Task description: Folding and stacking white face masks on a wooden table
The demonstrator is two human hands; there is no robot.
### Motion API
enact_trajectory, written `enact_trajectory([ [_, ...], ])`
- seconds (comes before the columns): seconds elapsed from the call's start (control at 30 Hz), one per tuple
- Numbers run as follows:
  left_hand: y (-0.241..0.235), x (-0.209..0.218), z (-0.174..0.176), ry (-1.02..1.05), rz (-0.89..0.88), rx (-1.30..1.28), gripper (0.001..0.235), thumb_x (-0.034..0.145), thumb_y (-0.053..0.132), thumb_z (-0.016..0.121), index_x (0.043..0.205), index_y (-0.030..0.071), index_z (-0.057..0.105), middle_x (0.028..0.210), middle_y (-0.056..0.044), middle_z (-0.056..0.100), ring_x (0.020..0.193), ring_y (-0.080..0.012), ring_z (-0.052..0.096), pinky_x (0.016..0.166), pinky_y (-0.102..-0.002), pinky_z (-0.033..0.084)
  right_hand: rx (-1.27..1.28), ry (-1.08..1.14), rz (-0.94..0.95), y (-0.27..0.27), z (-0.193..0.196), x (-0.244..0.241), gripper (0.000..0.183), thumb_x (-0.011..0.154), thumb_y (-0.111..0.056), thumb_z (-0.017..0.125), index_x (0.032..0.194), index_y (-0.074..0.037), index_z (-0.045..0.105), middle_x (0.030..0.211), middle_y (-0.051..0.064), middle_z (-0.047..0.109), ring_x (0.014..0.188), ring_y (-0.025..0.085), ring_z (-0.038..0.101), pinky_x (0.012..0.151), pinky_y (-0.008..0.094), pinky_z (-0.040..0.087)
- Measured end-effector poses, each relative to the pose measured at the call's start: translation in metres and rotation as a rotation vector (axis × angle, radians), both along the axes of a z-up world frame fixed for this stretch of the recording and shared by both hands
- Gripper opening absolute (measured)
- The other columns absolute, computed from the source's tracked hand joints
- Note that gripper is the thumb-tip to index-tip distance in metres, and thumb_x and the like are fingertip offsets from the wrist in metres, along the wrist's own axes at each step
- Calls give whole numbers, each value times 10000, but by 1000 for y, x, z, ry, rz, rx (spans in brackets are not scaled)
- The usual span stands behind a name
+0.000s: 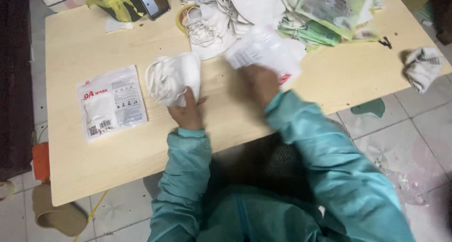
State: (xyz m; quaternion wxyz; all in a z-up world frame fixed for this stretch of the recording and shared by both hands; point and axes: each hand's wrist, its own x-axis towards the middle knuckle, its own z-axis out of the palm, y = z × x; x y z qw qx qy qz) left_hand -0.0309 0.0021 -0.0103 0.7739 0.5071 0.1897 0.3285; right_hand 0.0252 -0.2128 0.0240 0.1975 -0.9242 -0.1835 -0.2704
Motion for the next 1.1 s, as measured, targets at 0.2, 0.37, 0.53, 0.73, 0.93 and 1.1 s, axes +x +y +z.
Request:
enact_trajectory([
  [0.2,28,-78,0,-17,53,-63,388,927,134,756,1185,-96,580,929,-292,676,554,-404,721,472,-460,677,614,214,298,91,-54,-72,269,919,-304,722,1154,-181,765,1041,99,776,946,328,747,799,428,615],
  [0.37,35,-139,37,37,52,3,392,912,31,777,1243,-56,586,1052,-285,663,590,-436,721,443,-476,673,839,417,463,98,-42,-154,204,926,-202,740,1097,-98,779,1010,173,775,960,396,745,781,457,626],
  [0.53,22,-172,32,159,-199,193,426,914,62,777,1265,-73,577,1072,-176,677,770,-287,738,521,-437,660,1186,672,598,72,-57,-184,236,946,-166,765,1170,-94,756,1054,120,759,832,174,746,661,272,635],
  [0.73,1,-190,55,191,-449,133,352,938,125,752,1186,-50,574,958,-263,694,719,-389,739,411,-409,633,1263,751,613,44,-78,-205,277,927,-223,803,1153,-72,752,986,77,753,873,145,722,619,287,640],
  [0.93,-16,-202,60,317,-579,247,344,910,132,765,1088,-107,593,877,-277,684,637,-393,719,362,-441,599,1067,923,624,12,-86,-247,446,831,-312,878,1157,-47,730,1049,166,760,922,270,752,721,372,640],
  [1.1,-7,-211,46,524,-713,305,377,868,69,724,1144,-136,570,905,-282,673,609,-351,672,400,-388,564,1290,1191,731,-21,-75,-243,659,773,-161,871,1340,-26,564,1209,157,677,1092,239,663,955,366,554],
])
